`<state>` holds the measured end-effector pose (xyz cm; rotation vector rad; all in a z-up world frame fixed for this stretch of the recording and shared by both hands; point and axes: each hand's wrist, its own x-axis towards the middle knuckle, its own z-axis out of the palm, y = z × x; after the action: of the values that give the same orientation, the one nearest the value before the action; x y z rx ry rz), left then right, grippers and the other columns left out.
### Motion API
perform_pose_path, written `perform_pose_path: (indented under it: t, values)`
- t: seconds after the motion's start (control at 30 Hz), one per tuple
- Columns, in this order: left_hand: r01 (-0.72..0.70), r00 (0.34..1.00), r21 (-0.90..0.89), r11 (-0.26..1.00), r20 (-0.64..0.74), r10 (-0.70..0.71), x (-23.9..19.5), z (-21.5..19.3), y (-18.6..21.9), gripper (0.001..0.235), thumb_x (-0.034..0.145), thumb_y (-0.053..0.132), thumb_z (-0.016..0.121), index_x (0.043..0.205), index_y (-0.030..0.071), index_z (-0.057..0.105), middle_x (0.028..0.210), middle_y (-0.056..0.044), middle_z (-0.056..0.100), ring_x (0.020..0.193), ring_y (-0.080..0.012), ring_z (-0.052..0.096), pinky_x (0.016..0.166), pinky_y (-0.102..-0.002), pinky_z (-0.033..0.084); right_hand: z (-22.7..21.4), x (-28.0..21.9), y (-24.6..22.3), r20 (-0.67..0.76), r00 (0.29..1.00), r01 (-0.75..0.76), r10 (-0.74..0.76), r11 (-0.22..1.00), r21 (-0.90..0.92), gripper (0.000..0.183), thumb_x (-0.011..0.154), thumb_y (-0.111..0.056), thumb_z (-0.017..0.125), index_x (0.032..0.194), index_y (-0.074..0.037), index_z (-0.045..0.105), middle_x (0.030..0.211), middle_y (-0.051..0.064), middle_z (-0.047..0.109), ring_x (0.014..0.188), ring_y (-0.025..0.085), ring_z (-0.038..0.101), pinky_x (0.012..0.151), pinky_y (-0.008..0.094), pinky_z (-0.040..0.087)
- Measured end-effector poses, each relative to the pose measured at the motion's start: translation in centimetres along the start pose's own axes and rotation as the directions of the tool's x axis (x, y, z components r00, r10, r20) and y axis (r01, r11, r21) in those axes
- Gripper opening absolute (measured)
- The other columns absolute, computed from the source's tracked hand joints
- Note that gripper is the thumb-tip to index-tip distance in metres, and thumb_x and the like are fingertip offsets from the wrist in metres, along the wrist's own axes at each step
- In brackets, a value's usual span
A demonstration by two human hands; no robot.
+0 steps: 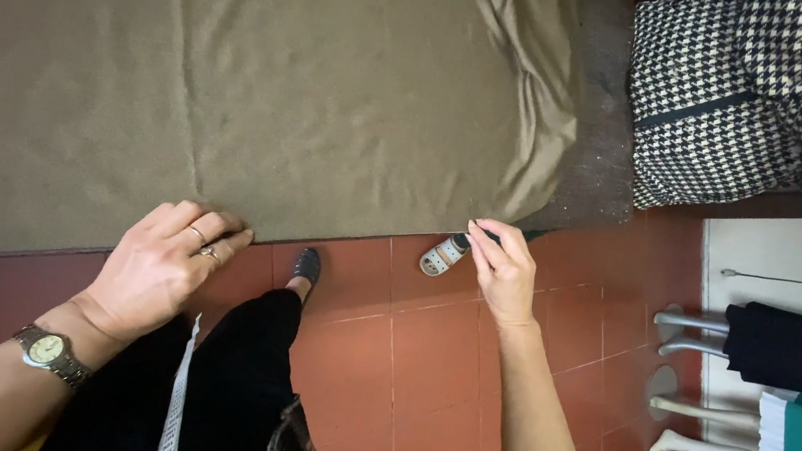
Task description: Smoothing and aligning a large piece of fabric on a cutting table and measuring it with a tape measure.
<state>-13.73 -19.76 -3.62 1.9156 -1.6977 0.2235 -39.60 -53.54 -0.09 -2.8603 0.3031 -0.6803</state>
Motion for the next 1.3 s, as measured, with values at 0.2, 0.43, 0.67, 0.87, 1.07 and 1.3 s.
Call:
perform_pose_path:
  t: [0.2,0.43,0.67,0.87,1.07,1.3]
  values:
    - [0.009,1.000,-0.013,1.000,-0.029,-0.010,0.2,-0.1,0.7,0.017,0.094,0.008,0.051,0.099,0.008,0.067,0.097,-0.007,0.063,0.089,-0.0263,0.056,0.071,-0.033,0.042,-0.2,-0.5,0.0,0.010,1.000,-0.008,0.008,1.000,-0.024,0.014,0.087,0.000,0.070,0.100,-0.002,0.073,0.097,0.012,0.069,0.089,0.029,0.067,0.081,0.039,0.056]
    - [0.011,0.999,-0.001,1.000,-0.045,-0.011,0.2,0.0,0.7,0.018,0.095,0.006,0.048,0.098,0.008,0.066,0.097,-0.006,0.062,0.091,-0.0263,0.057,0.073,-0.033,0.043,-0.4,-0.1,-0.3,-0.023,1.000,-0.006,0.006,1.000,-0.027,0.013,0.084,-0.001,0.072,0.097,-0.003,0.074,0.096,0.010,0.069,0.088,0.027,0.067,0.080,0.037,0.056]
    - [0.011,0.999,-0.005,1.000,-0.049,-0.011,0.6,0.0,0.7,0.018,0.095,0.006,0.048,0.095,0.008,0.066,0.097,-0.006,0.062,0.092,-0.0263,0.057,0.074,-0.033,0.044,-0.7,0.1,-0.1,0.011,1.000,0.016,-0.015,0.997,-0.071,0.013,0.085,0.000,0.072,0.098,-0.003,0.074,0.095,0.010,0.068,0.086,0.027,0.067,0.079,0.038,0.057]
    - [0.017,0.999,-0.003,1.000,-0.037,-0.017,0.7,-0.3,0.9,0.017,0.093,0.005,0.049,0.094,0.008,0.066,0.099,-0.006,0.062,0.092,-0.0266,0.057,0.076,-0.034,0.045,-0.5,1.9,-3.9,-0.039,0.999,0.021,-0.022,1.000,-0.019,0.026,0.083,-0.004,0.075,0.109,-0.002,0.071,0.100,0.013,0.066,0.091,0.031,0.066,0.081,0.041,0.056]
    - [0.013,0.999,-0.008,1.000,-0.034,-0.013,0.7,-0.5,0.8,0.017,0.092,0.005,0.050,0.095,0.010,0.066,0.097,-0.005,0.061,0.092,-0.0259,0.056,0.074,-0.033,0.044,2.4,1.2,-4.4,-0.036,0.994,0.110,-0.107,0.990,0.086,0.018,0.084,-0.002,0.072,0.101,-0.005,0.074,0.096,0.010,0.068,0.085,0.028,0.066,0.077,0.038,0.057]
    - [0.020,0.999,-0.004,1.000,-0.041,-0.020,0.9,-0.7,0.9,0.015,0.092,0.004,0.051,0.095,0.009,0.065,0.097,-0.006,0.061,0.092,-0.0258,0.056,0.075,-0.032,0.044,2.7,1.8,-5.3,-0.081,0.991,0.116,-0.108,0.988,0.099,0.015,0.082,0.001,0.073,0.096,-0.003,0.074,0.093,0.011,0.068,0.083,0.028,0.066,0.075,0.036,0.057]
